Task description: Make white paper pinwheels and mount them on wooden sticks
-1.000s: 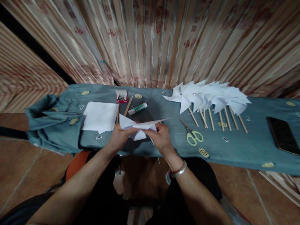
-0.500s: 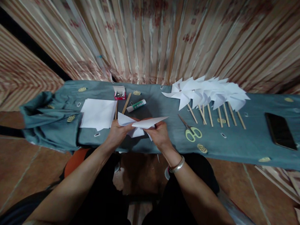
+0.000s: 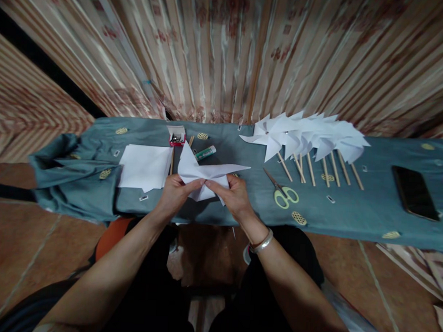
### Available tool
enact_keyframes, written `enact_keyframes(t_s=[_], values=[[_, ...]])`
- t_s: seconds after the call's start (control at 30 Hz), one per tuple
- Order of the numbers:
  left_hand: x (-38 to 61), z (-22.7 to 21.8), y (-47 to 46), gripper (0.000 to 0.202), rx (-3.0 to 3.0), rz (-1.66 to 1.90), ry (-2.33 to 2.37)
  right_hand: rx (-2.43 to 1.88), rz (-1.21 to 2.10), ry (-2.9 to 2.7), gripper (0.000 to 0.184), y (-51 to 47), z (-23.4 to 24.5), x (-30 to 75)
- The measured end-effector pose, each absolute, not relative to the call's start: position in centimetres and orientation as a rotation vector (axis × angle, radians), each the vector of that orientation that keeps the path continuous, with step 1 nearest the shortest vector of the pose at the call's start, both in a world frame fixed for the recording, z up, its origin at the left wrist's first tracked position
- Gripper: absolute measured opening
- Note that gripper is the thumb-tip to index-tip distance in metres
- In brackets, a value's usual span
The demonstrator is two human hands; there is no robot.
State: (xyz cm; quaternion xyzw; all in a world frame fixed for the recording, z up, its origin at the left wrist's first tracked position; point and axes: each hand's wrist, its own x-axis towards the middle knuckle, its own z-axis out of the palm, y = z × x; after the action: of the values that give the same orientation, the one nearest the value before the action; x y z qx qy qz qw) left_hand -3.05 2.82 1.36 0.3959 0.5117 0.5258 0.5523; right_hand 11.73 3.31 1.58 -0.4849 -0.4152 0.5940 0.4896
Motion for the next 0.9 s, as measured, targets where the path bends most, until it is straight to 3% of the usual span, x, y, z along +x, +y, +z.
enact_keyframes(t_s=[0.63,0.9], values=[[-3.2,0.9,2.7,0.025,1.013,1.198,1.217,-1.157,1.453,-1.043,0.034,3.4,0.9,11.7],[-4.2,2.1,2.9,0.050,0.919,1.245,1.068,-1.153,1.463,-1.027,0.033,3.7,1.0,12.4]])
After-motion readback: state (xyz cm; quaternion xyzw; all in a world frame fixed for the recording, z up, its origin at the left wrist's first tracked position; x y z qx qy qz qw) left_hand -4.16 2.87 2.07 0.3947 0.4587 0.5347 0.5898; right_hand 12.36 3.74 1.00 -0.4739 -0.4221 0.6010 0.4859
